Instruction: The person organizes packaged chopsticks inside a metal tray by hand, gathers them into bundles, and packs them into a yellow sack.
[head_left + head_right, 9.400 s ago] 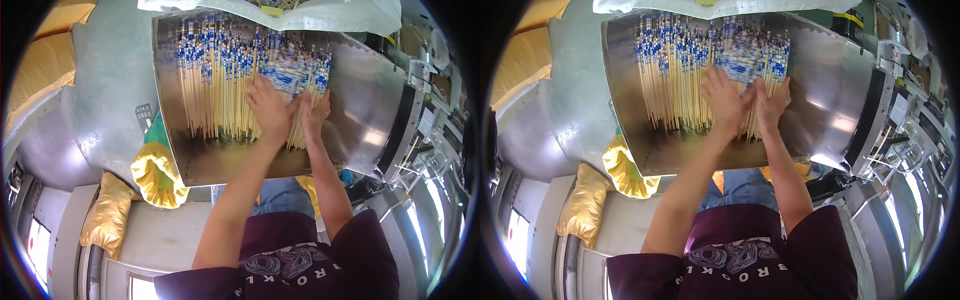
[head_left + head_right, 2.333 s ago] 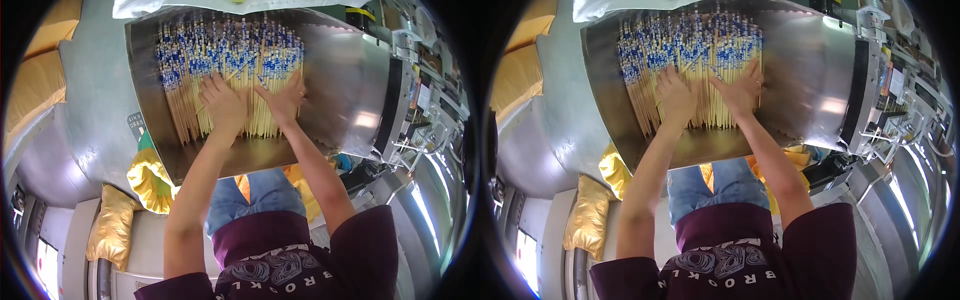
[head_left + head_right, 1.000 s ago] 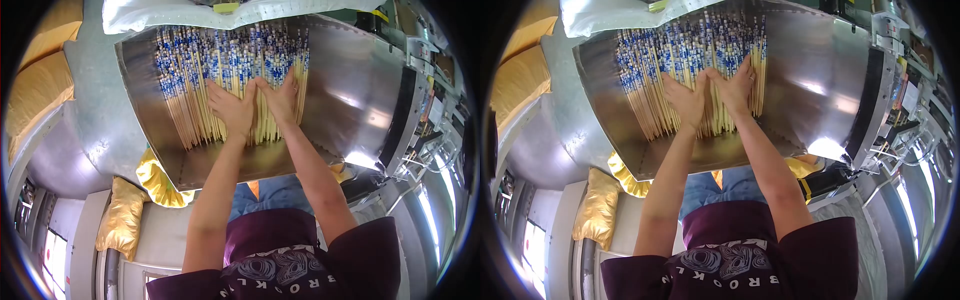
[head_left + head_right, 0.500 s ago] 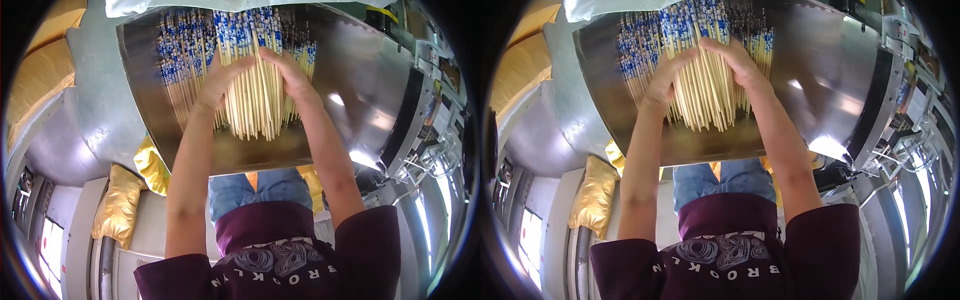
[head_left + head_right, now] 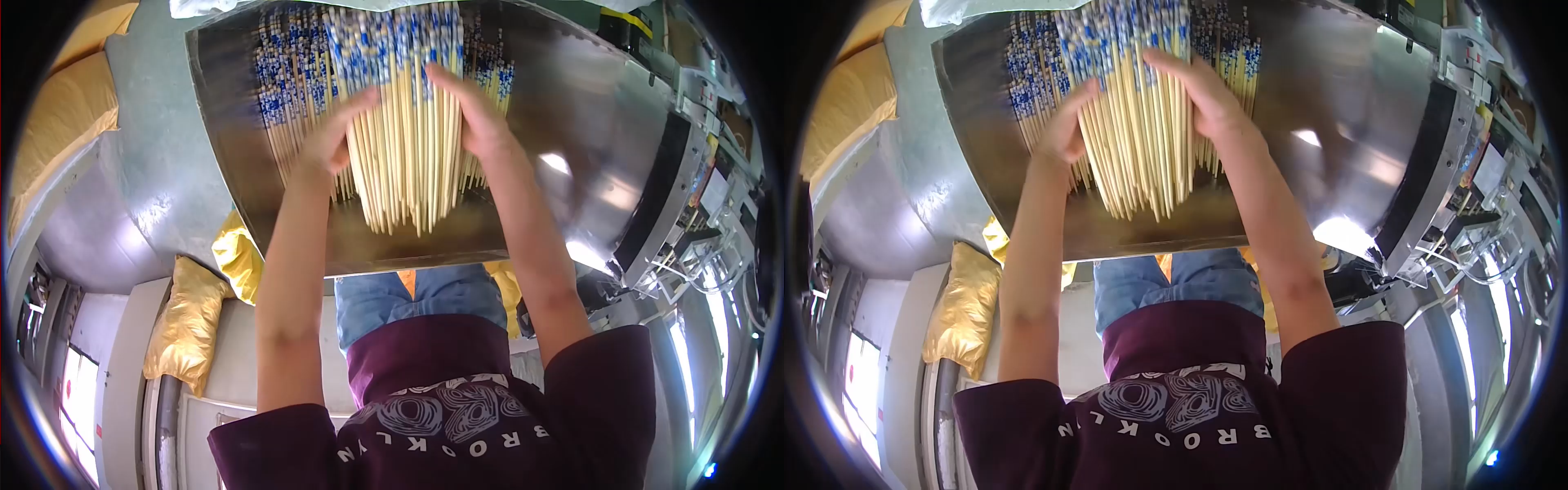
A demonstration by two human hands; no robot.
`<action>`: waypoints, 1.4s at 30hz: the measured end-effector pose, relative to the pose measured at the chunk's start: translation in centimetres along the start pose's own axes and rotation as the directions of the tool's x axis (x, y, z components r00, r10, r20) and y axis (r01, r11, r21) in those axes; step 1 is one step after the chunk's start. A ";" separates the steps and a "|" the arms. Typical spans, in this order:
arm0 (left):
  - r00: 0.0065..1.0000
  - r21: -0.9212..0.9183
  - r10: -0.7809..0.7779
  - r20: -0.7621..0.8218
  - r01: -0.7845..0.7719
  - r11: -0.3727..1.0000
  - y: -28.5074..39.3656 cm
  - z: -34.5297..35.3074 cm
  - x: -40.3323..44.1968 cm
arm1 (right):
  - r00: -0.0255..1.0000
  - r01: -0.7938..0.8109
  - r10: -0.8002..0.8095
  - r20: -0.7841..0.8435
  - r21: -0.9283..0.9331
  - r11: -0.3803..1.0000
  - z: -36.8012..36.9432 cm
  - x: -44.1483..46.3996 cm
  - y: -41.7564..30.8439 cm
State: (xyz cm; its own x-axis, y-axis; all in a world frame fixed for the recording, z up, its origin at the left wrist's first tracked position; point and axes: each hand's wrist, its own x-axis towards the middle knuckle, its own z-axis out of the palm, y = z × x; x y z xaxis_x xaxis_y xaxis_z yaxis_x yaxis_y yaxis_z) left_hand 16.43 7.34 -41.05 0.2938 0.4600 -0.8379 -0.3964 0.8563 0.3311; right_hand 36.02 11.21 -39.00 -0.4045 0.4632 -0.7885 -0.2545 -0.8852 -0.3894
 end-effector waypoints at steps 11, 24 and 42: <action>0.995 0.018 0.078 0.057 -0.079 0.997 0.1 0.6 -1.1 | 0.987 0.153 -0.151 0.062 -0.021 0.988 0.4 0.3 1.6; 0.711 0.061 0.702 -0.053 -0.699 0.713 -1.8 2.4 -12.6 | 0.939 0.338 -0.344 0.022 -0.245 0.909 5.6 -7.2 3.0; 0.611 -0.545 0.114 -0.783 -0.763 0.348 -34.1 -35.7 -29.7 | 0.701 -0.440 0.705 -0.111 -0.844 0.305 36.4 4.3 48.9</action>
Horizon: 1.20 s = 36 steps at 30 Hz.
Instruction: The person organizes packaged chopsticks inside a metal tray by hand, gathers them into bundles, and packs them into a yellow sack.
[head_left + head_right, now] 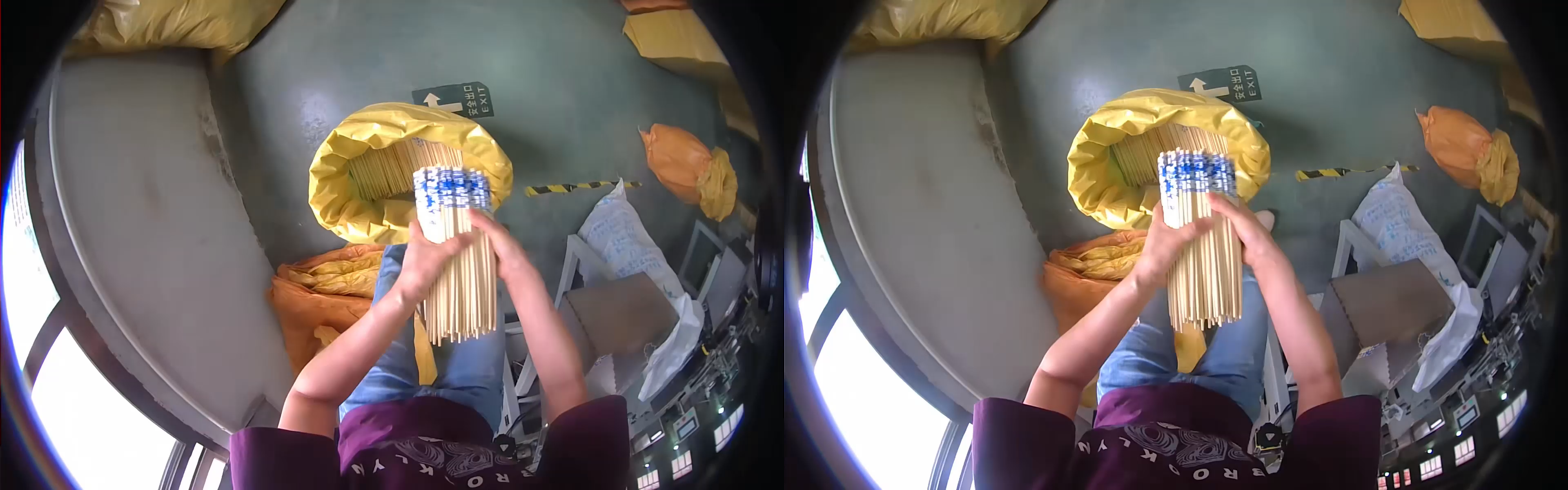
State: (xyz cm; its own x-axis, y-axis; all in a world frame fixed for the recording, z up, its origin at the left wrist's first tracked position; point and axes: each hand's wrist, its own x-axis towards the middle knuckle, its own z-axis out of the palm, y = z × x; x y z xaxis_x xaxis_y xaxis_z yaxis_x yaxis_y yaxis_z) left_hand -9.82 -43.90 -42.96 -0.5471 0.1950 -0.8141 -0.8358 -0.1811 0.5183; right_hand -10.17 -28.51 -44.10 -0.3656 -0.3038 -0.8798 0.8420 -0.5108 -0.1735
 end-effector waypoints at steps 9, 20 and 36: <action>0.802 -0.313 -0.575 0.161 0.594 0.741 -5.2 -13.2 22.5 | 0.889 -0.434 0.394 -0.232 -0.157 0.887 -1.4 26.6 0.1; 0.974 0.621 0.068 -0.216 0.083 0.779 -16.7 -13.8 35.7 | 0.736 -0.068 -0.634 -0.238 -0.957 0.281 -11.6 40.3 6.5; 0.625 0.589 0.413 -0.663 0.095 0.802 -5.2 -22.2 11.9 | 0.593 -0.223 -0.798 -0.104 -0.974 -0.039 -7.9 14.5 -5.0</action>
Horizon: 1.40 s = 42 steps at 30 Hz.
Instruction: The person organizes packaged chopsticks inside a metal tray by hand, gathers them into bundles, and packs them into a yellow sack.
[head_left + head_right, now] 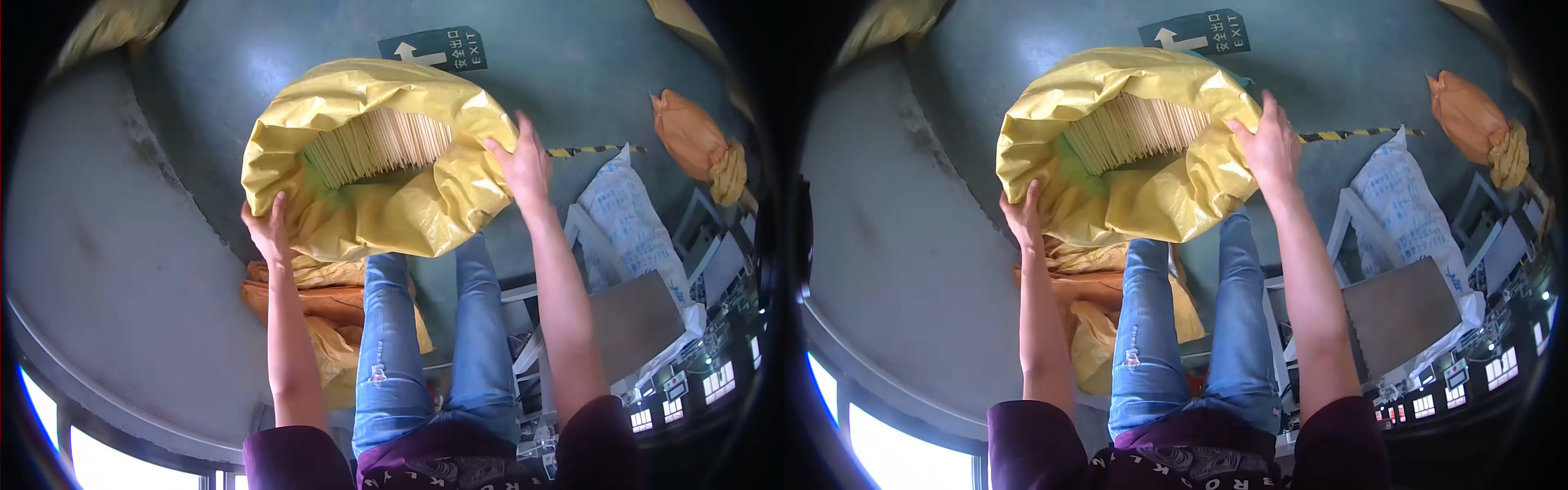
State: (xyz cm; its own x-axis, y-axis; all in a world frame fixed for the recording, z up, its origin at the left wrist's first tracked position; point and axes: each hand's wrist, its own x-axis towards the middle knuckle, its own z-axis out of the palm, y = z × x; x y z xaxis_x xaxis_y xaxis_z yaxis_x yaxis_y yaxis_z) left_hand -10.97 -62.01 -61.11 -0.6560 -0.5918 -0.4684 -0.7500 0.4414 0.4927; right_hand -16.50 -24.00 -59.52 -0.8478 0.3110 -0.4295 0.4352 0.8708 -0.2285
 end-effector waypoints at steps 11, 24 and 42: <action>0.977 -0.533 0.195 -0.090 -0.212 0.819 4.1 -5.2 -5.5 | 0.995 0.016 0.050 -0.083 0.650 0.760 -4.0 -2.2 0.8; 0.920 0.803 0.392 0.016 -0.245 0.543 6.4 -5.1 0.0 | 0.913 0.256 -0.058 -0.405 0.454 0.853 -9.4 -9.6 -1.5; -0.351 -0.552 0.479 0.805 -0.738 0.388 25.2 10.9 -60.6 | 0.237 -0.613 0.950 0.204 0.790 -0.017 -12.1 -42.5 41.9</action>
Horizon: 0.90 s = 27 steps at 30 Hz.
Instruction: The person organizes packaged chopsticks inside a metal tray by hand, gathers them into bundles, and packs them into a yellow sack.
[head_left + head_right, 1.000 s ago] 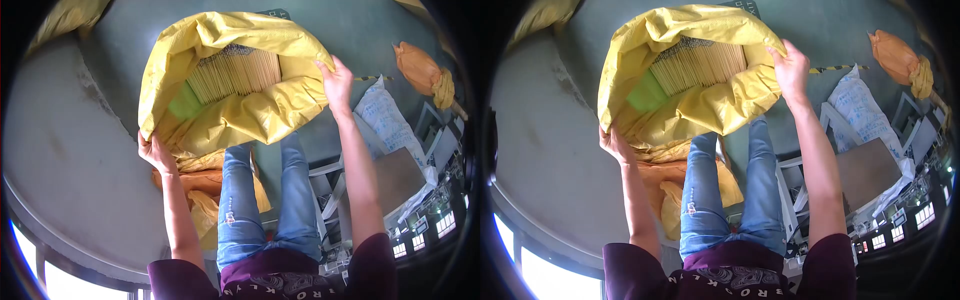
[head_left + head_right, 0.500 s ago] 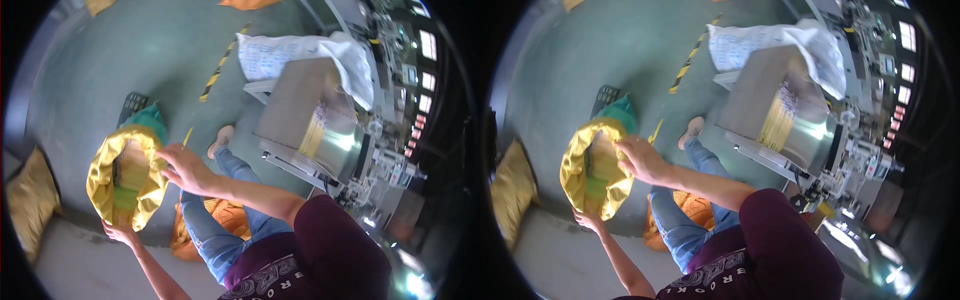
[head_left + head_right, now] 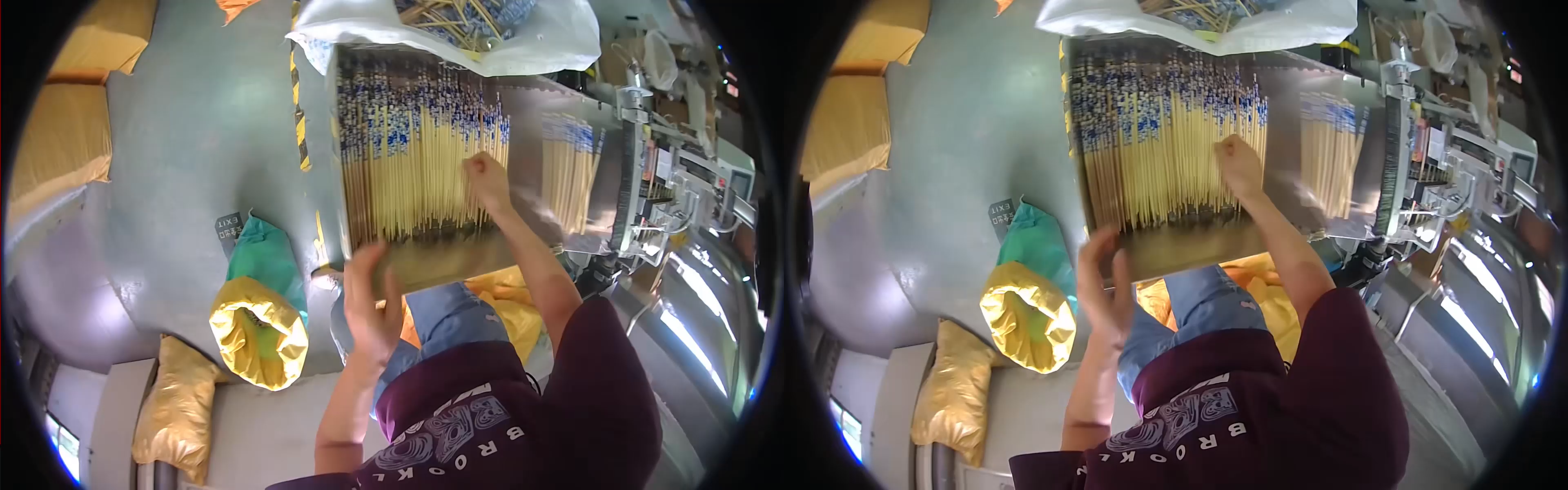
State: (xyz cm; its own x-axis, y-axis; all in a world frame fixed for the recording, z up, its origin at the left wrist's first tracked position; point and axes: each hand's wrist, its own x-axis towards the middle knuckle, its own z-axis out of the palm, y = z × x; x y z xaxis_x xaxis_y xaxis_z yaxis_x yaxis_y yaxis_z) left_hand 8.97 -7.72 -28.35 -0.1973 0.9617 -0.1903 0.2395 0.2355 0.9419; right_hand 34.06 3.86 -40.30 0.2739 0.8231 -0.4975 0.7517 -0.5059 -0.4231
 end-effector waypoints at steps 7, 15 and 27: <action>0.941 0.619 -0.312 -0.129 0.322 0.717 -8.0 12.0 9.6 | 0.961 0.191 -0.106 0.255 -0.335 0.922 5.4 2.1 -2.2; 0.958 0.669 -0.231 -0.172 0.285 0.686 -10.2 11.9 9.5 | 0.964 -0.142 0.174 0.201 -0.165 0.976 -0.2 2.0 2.7; 0.955 0.636 -0.239 -0.173 0.294 0.713 -10.7 11.6 9.1 | 0.940 0.324 -0.338 0.039 -0.403 0.856 0.4 3.8 2.8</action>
State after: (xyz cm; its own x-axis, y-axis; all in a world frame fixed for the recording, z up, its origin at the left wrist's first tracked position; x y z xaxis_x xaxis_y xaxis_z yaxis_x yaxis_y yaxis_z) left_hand 15.62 0.15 -43.41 -0.4107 0.8380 -0.3592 0.7178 0.5401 0.4394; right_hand 36.95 5.49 -43.63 -0.0198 0.9348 -0.3547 0.9738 -0.0623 -0.2186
